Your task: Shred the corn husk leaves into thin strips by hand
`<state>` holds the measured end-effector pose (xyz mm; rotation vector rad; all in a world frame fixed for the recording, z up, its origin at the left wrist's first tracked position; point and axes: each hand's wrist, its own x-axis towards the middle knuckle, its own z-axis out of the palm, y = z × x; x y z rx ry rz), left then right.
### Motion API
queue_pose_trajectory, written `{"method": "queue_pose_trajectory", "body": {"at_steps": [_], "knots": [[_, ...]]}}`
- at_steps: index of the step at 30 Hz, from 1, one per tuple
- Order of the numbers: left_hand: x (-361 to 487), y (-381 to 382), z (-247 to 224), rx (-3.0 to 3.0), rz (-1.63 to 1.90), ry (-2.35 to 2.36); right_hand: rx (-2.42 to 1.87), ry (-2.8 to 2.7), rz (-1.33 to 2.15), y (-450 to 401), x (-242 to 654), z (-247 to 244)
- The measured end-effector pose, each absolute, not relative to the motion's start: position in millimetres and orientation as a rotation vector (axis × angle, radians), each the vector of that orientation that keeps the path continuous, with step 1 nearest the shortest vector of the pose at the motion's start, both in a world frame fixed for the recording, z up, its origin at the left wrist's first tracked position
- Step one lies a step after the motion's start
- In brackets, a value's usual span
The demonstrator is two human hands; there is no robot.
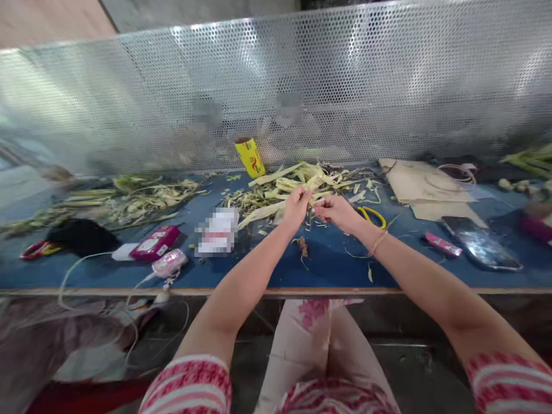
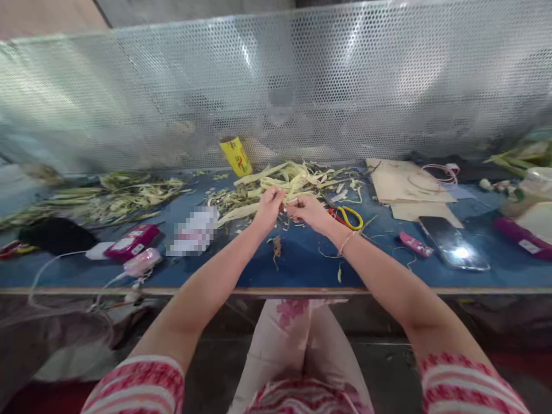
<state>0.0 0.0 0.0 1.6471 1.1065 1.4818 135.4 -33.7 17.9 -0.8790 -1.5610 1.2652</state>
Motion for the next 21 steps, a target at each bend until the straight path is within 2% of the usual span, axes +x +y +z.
{"method": "queue_pose_trajectory", "body": {"at_steps": [13,21], "knots": [[-2.3,-9.0,7.2,1.709,1.424,1.05,-0.903,-1.586,1.345,-35.1,140.3,11.4],[9.1,-21.0,3.2,1.889,1.489,1.178,-0.987,-1.492,1.13,-30.9,134.2,-4.7]]}}
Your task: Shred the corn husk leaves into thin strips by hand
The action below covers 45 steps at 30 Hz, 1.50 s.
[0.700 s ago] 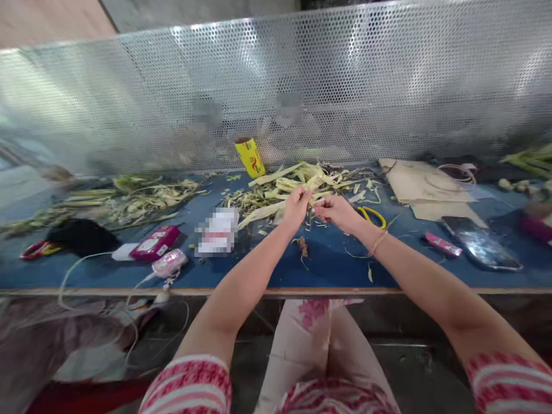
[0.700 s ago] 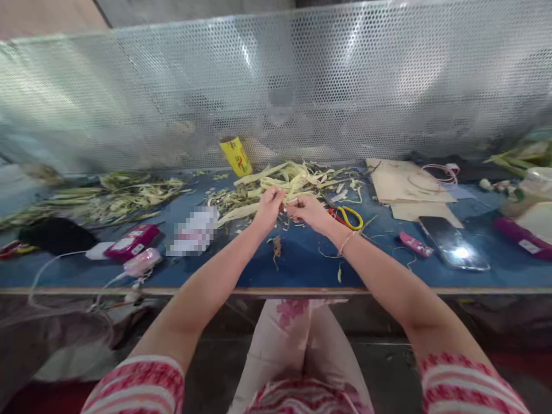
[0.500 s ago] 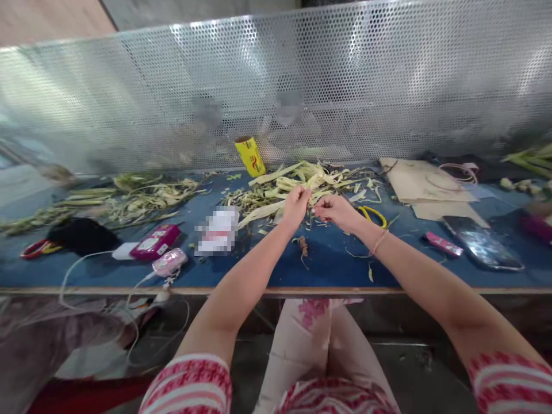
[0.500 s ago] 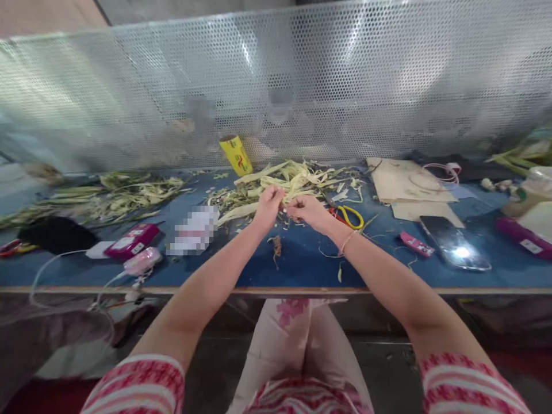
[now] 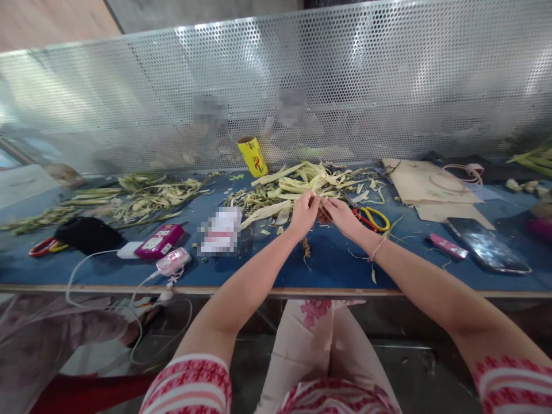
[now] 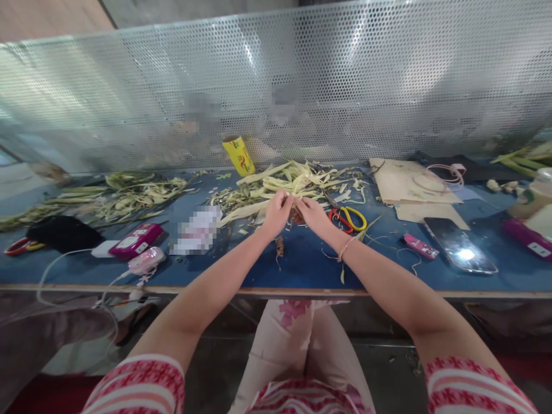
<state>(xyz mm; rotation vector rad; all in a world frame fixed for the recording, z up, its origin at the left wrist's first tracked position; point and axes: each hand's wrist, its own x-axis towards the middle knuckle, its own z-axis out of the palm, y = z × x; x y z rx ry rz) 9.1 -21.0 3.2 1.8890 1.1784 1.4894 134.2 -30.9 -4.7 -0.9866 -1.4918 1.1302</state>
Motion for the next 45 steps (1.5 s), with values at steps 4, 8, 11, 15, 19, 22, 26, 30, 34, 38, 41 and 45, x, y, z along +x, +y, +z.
{"method": "queue_pose_trajectory", "body": {"at_steps": [4,8,11,15,19,22,26,30,34,38,41,45], "knots": [[17.7,-23.5,-2.3,1.771,1.462,1.141,-1.108,-1.619,0.741,-26.7,140.1,-3.7],[19.2,-23.8,-3.4,1.723,1.42,1.095,-1.143,-1.681,0.545,-25.6,144.9,-0.3],[19.1,-24.5,-1.8,1.756,1.424,1.12,-1.111,-1.679,0.548,-22.7,146.6,-1.9],[19.7,-25.4,-1.1,1.843,1.399,1.097,-1.019,-1.601,0.714,-15.5,146.9,-9.3],[19.6,-23.6,-3.4,1.884,1.349,1.043,-0.988,-1.492,0.859,-10.5,145.2,-16.0],[19.6,-20.7,-5.2,1.85,1.318,1.007,-0.997,-1.464,0.895,-8.5,145.0,-18.6],[19.9,-17.6,-6.7,1.705,1.316,0.966,-0.953,-1.514,0.843,-8.0,146.9,-15.6],[19.3,-15.7,-7.7,1.661,1.358,0.982,-0.936,-1.546,0.874,-13.2,146.5,-6.1],[19.6,-14.3,-6.7,1.646,1.401,0.997,-0.903,-1.508,0.913,-20.8,141.8,1.8],[20.0,-17.0,-3.5,1.636,1.484,1.028,-0.913,-1.453,0.853,-28.5,134.9,6.2],[19.1,-20.4,-2.0,1.641,1.557,1.07,-0.905,-1.435,0.849,-34.5,129.9,9.3],[17.6,-22.7,-0.9,1.663,1.597,1.077,-0.864,-1.404,0.899,-36.0,127.2,10.0]]}}
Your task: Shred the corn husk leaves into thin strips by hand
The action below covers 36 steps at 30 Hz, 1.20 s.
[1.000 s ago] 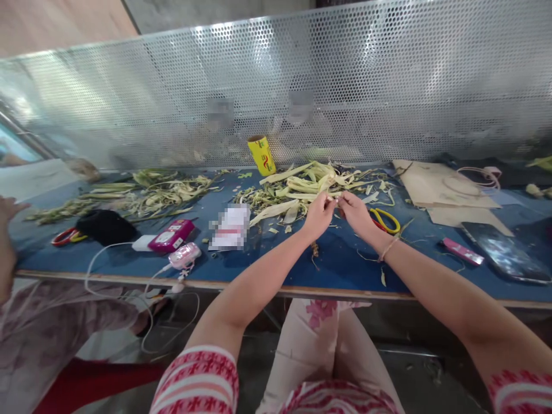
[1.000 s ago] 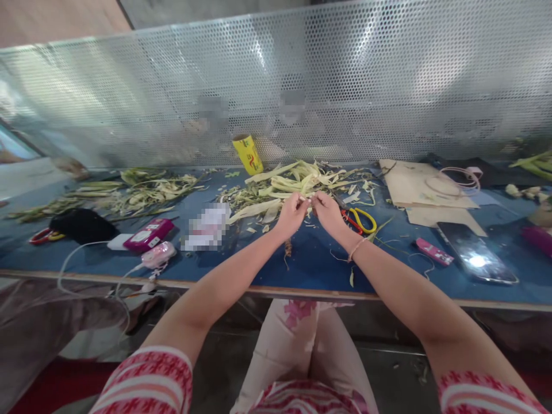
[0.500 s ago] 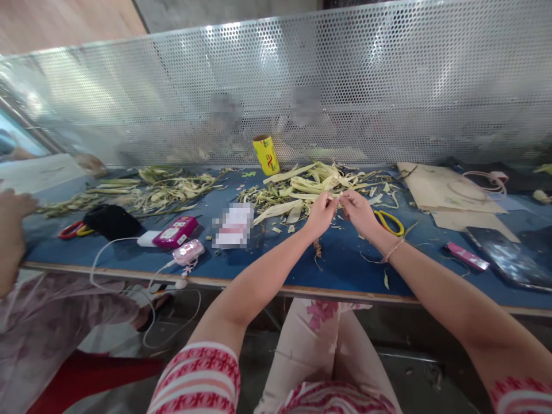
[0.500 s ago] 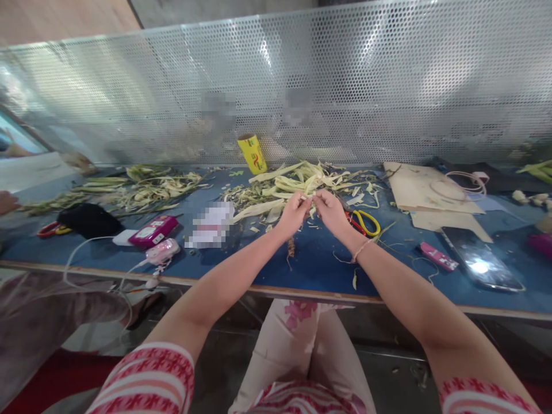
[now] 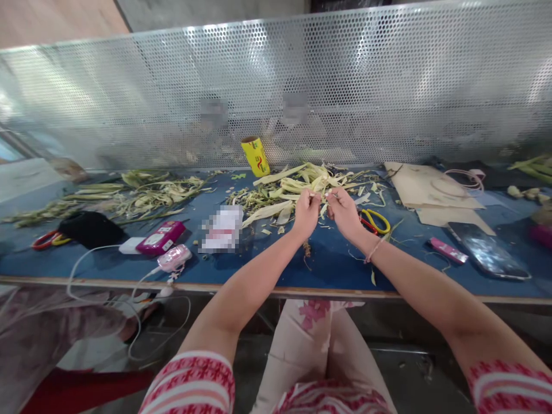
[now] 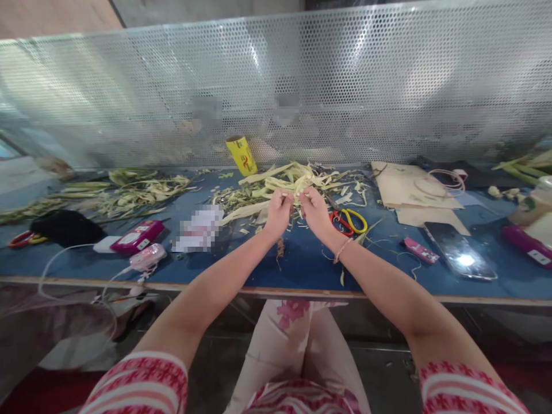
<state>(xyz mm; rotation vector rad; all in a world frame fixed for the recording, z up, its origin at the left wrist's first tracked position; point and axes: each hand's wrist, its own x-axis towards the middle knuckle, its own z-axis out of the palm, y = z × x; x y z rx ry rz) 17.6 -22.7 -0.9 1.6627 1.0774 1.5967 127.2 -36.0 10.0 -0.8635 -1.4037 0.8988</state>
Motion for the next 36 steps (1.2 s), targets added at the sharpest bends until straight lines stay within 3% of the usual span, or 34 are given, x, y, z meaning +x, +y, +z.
{"method": "queue_pose_trajectory", "body": {"at_steps": [11,36], "knots": [[13.7,-35.4,7.7,1.984,1.476,1.087,-0.895,-1.293,1.031,-27.5,133.5,0.4],[25.0,-16.0,-2.9,1.373,1.602,0.955,-0.849,-1.352,1.035,-27.9,124.6,6.1]]}}
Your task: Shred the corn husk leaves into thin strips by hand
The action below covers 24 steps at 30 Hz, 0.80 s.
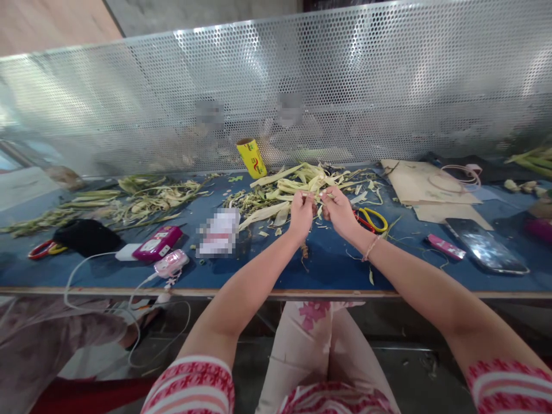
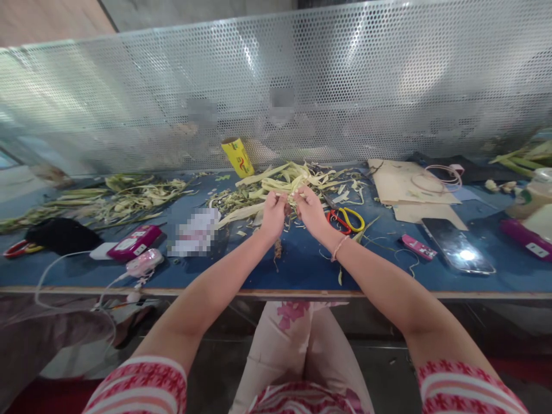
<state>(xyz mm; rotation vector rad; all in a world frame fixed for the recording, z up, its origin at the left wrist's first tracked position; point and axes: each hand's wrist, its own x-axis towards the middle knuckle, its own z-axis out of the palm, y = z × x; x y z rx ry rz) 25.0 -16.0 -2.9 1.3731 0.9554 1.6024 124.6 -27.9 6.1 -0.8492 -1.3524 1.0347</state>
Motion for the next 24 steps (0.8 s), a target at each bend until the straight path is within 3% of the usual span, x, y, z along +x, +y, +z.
{"method": "queue_pose_trajectory", "body": {"at_steps": [12,24], "knots": [[23.2,-31.0,-1.1,1.726,1.546,1.072,-0.793,-1.164,1.212,-24.8,133.6,4.6],[25.0,-23.6,-1.2,1.392,1.581,0.987,-0.748,-1.163,1.176,-28.6,128.9,6.7]]}}
